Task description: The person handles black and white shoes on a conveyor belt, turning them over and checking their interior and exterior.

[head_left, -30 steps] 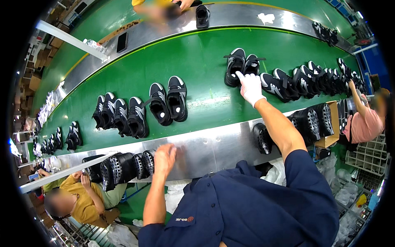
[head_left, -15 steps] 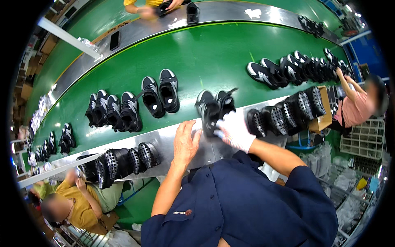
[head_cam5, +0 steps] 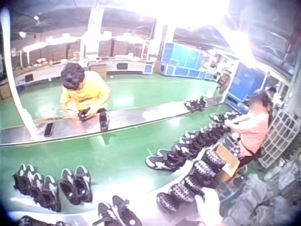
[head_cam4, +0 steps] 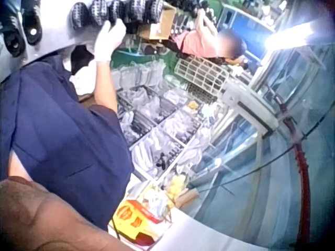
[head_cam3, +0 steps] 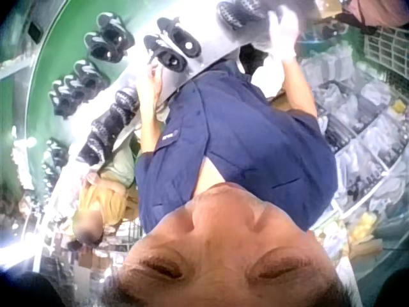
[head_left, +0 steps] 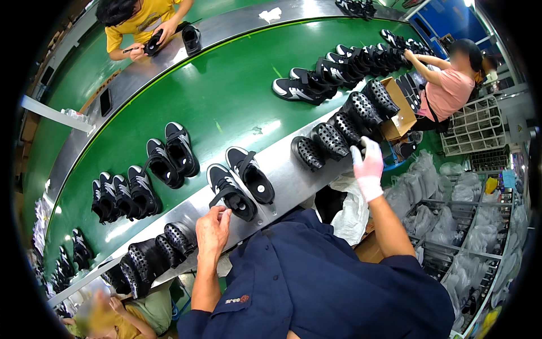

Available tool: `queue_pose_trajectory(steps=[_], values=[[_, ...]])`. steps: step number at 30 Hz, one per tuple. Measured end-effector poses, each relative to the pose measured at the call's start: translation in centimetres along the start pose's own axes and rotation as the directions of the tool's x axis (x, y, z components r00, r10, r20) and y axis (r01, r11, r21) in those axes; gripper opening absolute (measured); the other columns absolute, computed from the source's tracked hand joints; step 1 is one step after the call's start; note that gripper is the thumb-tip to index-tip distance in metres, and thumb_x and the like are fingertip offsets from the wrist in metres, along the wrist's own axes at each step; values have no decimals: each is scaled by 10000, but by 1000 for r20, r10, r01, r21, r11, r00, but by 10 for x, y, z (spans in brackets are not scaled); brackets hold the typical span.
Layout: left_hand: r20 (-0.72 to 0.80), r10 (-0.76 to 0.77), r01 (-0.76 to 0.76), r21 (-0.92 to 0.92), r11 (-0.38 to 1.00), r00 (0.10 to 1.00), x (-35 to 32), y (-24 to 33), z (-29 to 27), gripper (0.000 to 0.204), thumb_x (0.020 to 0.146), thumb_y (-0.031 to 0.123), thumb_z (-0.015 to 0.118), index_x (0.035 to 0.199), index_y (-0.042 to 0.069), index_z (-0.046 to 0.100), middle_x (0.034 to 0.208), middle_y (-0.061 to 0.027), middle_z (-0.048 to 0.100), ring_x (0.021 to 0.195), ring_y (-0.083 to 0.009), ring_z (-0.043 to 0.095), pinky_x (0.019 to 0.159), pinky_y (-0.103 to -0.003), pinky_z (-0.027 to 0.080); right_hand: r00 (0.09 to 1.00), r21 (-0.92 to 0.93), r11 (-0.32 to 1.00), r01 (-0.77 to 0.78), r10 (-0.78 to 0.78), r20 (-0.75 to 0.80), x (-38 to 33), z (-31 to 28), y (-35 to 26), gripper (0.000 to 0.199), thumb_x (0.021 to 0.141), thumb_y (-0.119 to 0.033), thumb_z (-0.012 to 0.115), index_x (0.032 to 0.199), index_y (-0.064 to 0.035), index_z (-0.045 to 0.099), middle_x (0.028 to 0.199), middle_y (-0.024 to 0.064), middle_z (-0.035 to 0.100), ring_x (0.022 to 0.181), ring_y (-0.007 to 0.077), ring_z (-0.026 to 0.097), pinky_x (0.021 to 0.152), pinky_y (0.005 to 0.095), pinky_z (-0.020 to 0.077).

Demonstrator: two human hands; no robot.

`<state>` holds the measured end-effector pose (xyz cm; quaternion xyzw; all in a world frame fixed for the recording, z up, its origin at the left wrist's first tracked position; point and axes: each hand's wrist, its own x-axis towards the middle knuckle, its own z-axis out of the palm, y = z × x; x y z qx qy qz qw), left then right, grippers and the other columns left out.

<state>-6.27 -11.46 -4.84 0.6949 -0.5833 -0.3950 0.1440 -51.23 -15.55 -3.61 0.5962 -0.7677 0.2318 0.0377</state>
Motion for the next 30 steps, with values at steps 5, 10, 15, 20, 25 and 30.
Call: queue_pose_trajectory(steps=[5, 10, 15, 20, 25, 30], values=[[-83, 275, -280, -53, 958, 958, 8, 34, 12, 200, 932, 152, 734, 1086, 25, 740, 927, -182, 753, 817, -336, 739, 750, -408, 577, 996, -297, 953, 65, -42, 84, 26, 38, 52, 536, 851, -299, 816, 1266, -12, 635, 1210, 202, 660, 1100, 399, 639, 948, 469, 543], [-103, 380, -388, -67, 919, 919, 10, 45, 23, 179, 930, 111, 728, 1090, 31, 740, 919, -170, 753, 797, -305, 741, 739, -375, 576, 981, -310, 936, 167, -125, 150, 30, 38, 66, 445, 879, -251, 779, 1235, -22, 643, 1182, 199, 668, 1077, 389, 646, 930, 468, 544], [-109, 380, -394, -161, 905, 918, 7, 65, 18, 207, 925, 105, 745, 1106, 7, 724, 982, -168, 738, 841, -309, 739, 749, -380, 580, 949, -196, 931, 307, -315, -10, 34, -44, 21, 390, 873, -169, 787, 1204, -11, 655, 1153, 211, 680, 1069, 418, 648, 939, 468, 541], [-56, 438, -337, -730, 595, 897, 35, 103, 26, 689, 866, 206, 855, 1451, 42, 529, 1352, -109, 585, 1050, -179, 642, 881, -333, 548, 863, 512, 807, -295, -4, 505, 6, -109, -94, 307, 866, -67, 785, 1152, 6, 702, 1020, 79, 732, 940, 134, 693, 852, 321, 565], [235, 418, 85, -934, 348, 877, 41, 127, 23, 543, 907, 98, 819, 1369, 70, 534, 1173, -69, 630, 1044, -129, 627, 932, -301, 542, 586, 542, 561, -626, -120, 801, -32, -84, -127, 405, 973, -321, 739, 1216, 0, 693, 1038, 37, 709, 914, 92, 644, 840, 280, 531], [319, 358, 193, -918, 346, 878, 35, 115, 40, 557, 907, 73, 814, 1377, 41, 517, 1190, -81, 618, 1075, -142, 629, 974, -313, 536, 489, 458, 713, -530, -185, 853, -43, -77, -123, 480, 999, -428, 710, 1185, 13, 690, 916, 51, 701, 813, 88, 602, 764, 287, 516]])
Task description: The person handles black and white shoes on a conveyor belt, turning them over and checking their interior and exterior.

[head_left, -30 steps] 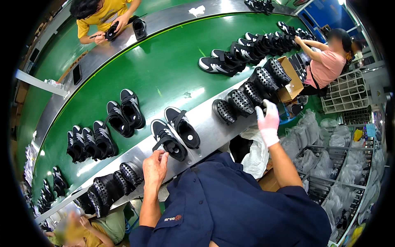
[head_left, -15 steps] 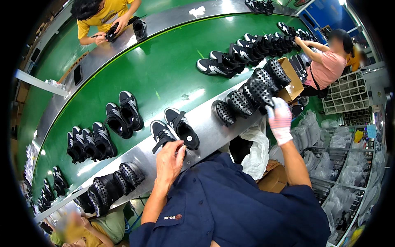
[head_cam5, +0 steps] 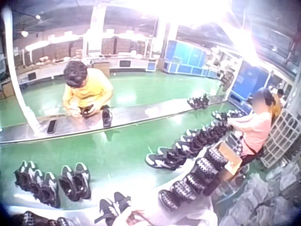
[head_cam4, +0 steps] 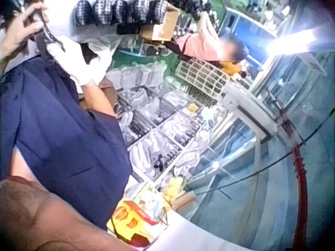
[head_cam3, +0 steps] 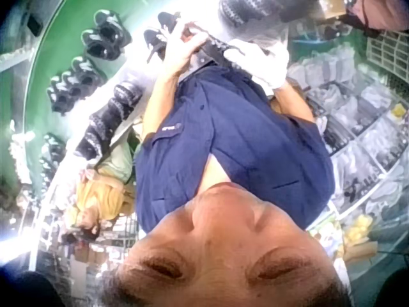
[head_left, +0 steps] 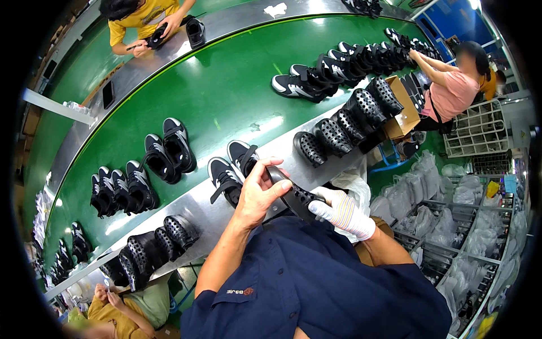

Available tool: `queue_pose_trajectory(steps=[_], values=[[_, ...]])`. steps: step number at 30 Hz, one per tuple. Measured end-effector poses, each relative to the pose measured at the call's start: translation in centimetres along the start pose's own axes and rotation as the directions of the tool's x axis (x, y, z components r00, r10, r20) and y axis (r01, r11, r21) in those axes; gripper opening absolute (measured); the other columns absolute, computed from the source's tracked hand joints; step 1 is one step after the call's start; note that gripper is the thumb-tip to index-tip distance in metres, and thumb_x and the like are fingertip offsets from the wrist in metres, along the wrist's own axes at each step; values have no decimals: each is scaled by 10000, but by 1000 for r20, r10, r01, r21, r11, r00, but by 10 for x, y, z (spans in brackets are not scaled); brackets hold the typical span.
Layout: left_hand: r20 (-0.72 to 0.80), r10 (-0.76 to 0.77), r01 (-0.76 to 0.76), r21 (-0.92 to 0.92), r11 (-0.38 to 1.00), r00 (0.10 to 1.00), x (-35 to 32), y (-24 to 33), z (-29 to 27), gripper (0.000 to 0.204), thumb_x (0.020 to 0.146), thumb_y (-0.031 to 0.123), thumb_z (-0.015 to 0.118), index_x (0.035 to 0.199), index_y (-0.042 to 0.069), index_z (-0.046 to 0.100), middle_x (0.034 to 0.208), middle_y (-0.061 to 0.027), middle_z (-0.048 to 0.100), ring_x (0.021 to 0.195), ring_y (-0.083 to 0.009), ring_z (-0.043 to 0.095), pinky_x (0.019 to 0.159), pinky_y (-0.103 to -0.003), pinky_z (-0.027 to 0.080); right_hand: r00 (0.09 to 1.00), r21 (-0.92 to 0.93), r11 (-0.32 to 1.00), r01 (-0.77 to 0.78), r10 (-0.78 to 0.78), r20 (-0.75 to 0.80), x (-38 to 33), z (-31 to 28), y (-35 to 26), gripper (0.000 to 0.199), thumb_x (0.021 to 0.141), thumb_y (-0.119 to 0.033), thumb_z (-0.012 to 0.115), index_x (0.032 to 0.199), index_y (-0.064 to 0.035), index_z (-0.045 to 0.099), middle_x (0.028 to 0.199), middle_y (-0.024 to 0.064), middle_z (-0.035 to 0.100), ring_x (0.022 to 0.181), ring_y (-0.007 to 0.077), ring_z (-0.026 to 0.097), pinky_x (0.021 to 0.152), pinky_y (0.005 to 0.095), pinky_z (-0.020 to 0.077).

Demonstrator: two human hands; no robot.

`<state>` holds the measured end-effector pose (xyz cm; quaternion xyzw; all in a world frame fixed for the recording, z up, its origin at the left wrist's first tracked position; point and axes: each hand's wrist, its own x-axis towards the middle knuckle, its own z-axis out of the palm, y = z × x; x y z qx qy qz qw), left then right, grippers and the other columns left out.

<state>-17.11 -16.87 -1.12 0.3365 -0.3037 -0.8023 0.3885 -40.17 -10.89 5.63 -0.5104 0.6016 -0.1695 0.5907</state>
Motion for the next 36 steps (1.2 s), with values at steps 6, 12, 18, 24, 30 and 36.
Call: queue_pose_trajectory(steps=[6, 12, 18, 24, 30, 36], values=[[159, 157, -154, -33, 988, 975, 18, -5, 20, 718, 853, 79, 852, 1461, 55, 472, 1291, -124, 608, 1199, -238, 633, 1066, -397, 509, 977, 42, 994, 103, -93, -194, -13, -8, 1, 504, 934, -289, 798, 1293, 25, 635, 1072, 98, 716, 997, 127, 655, 906, 295, 526], [81, 401, -373, 568, 734, 913, 27, 8, 24, 837, 917, 163, 785, 1611, 60, 329, 1547, -181, 470, 1440, -302, 460, 1187, -450, 395, 636, -571, 821, 19, -451, -627, -1, -72, 24, 422, 864, -174, 807, 1213, 16, 663, 1127, 177, 706, 1025, 300, 692, 929, 387, 538], [-206, 327, -97, 695, 712, 922, 9, -3, -6, 193, 976, 119, 721, 1125, -3, 735, 933, -40, 742, 856, -113, 674, 810, -276, 541, 668, -760, 468, -451, -388, -635, 75, -148, 109, 506, 886, -322, 782, 1257, -20, 617, 1128, 198, 637, 1086, 395, 627, 909, 486, 539], [-301, 235, 31, 673, 739, 924, -24, -10, -29, 178, 974, 110, 723, 1116, 3, 738, 945, -31, 735, 856, -100, 663, 786, -264, 533, 621, -807, 438, -397, -520, -587, 74, -132, 103, 520, 919, -356, 747, 1297, -23, 616, 1153, 188, 650, 1067, 383, 624, 919, 487, 534], [-414, 234, 16, 518, 855, 880, -31, -31, -55, 163, 998, 87, 686, 1124, -5, 732, 889, -18, 715, 785, -69, 621, 715, -246, 509, 690, -869, 410, -276, -545, -477, 76, -85, 105, 621, 835, -412, 815, 1263, -3, 629, 1154, 192, 664, 1038, 402, 638, 906, 481, 541], [-475, 242, -46, 387, 921, 846, -31, -19, -72, 186, 1037, 108, 659, 1156, -26, 710, 995, -72, 743, 893, -134, 696, 835, -276, 573, 616, -876, 447, -179, -643, -454, 65, -86, 89, 448, 857, -274, 806, 1179, 2, 660, 1085, 191, 680, 1007, 398, 644, 879, 495, 536]])
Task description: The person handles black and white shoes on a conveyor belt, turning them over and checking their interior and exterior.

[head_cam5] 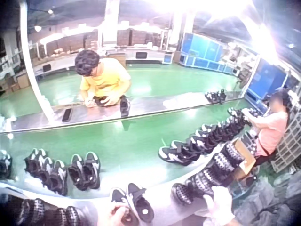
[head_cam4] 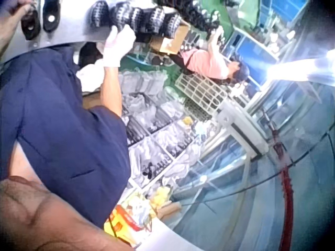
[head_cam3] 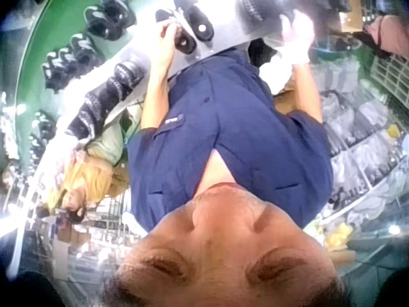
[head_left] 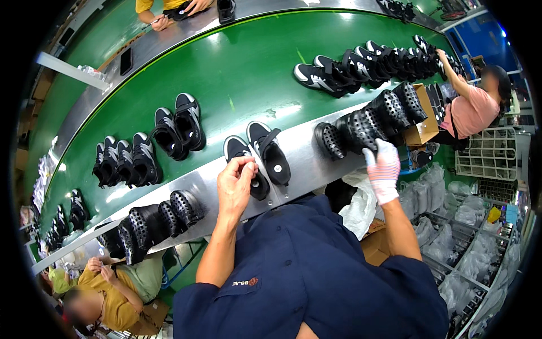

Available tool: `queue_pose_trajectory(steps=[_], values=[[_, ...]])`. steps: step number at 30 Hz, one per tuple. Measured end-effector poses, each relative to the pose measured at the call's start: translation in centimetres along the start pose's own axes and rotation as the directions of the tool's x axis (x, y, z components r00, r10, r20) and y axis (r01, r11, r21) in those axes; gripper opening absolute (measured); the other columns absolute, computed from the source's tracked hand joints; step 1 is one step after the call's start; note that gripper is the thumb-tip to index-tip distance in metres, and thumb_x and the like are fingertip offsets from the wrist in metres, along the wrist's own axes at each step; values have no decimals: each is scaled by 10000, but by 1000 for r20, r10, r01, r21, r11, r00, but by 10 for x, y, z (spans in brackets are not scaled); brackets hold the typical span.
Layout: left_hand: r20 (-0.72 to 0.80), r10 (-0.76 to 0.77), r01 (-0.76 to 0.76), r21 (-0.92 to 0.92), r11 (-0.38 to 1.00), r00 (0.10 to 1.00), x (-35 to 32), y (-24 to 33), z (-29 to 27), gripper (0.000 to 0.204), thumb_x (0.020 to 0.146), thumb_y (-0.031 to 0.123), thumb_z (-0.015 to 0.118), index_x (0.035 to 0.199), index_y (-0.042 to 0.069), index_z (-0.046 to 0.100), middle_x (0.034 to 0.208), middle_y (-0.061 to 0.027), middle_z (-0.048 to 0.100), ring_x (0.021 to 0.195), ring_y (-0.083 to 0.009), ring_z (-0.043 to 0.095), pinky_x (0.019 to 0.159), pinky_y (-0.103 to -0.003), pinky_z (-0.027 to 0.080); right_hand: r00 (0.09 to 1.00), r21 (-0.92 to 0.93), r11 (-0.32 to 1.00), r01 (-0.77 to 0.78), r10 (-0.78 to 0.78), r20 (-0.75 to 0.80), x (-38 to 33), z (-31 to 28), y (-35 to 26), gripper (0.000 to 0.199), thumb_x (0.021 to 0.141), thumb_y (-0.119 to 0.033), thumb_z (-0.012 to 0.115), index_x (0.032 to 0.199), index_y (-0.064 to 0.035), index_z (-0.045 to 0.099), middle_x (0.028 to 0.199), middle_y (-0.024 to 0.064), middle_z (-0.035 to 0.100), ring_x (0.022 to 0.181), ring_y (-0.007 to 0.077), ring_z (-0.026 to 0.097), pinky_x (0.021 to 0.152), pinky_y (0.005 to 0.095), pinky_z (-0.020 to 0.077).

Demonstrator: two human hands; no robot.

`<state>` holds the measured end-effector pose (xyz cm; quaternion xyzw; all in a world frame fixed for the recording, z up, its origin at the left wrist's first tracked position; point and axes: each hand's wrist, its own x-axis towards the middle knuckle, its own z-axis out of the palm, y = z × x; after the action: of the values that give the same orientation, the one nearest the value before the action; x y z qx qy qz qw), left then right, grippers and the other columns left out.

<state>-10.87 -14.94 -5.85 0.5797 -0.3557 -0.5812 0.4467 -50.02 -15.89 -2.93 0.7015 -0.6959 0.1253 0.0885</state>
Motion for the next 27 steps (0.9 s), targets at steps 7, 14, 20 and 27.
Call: queue_pose_trajectory(steps=[7, 14, 20, 27], values=[[283, 37, 97, -446, 890, 958, -1, 20, 41, 470, 1019, 199, 692, 1430, 39, 530, 1286, -119, 659, 1126, -182, 642, 923, -342, 568, 687, 634, 439, -637, -50, 725, -5, -82, -108, 322, 967, -193, 741, 1186, 35, 680, 994, 76, 706, 801, 123, 666, 747, 269, 556], [59, -70, 83, -269, 959, 996, -15, -10, 55, 137, 1034, 167, 681, 1054, 32, 663, 857, 6, 653, 706, -70, 579, 637, -249, 496, 292, 242, -168, -955, -420, 860, -39, -46, -139, 478, 1029, -546, 616, 1044, -69, 647, 746, 44, 612, 559, 100, 526, 487, 235, 416], [5, 97, -96, 170, 981, 995, -9, -21, 47, 233, 1080, 226, 592, 1055, 0, 644, 810, -70, 630, 728, -134, 575, 675, -318, 488, 256, 133, -347, -928, -337, 906, -39, -46, -166, 239, 998, -307, 718, 1027, -87, 627, 657, -41, 461, 473, 57, 371, 425, 221, 286], [20, 532, -372, 736, 565, 847, 23, -9, 23, 543, 878, 231, 789, 1320, -19, 596, 1076, -192, 646, 1063, -362, 600, 930, -460, 494, 242, 255, 32, -966, -220, 945, -15, -28, -137, 285, 958, -358, 752, 930, -84, 678, 610, -69, 438, 455, 35, 346, 411, 229, 237]])
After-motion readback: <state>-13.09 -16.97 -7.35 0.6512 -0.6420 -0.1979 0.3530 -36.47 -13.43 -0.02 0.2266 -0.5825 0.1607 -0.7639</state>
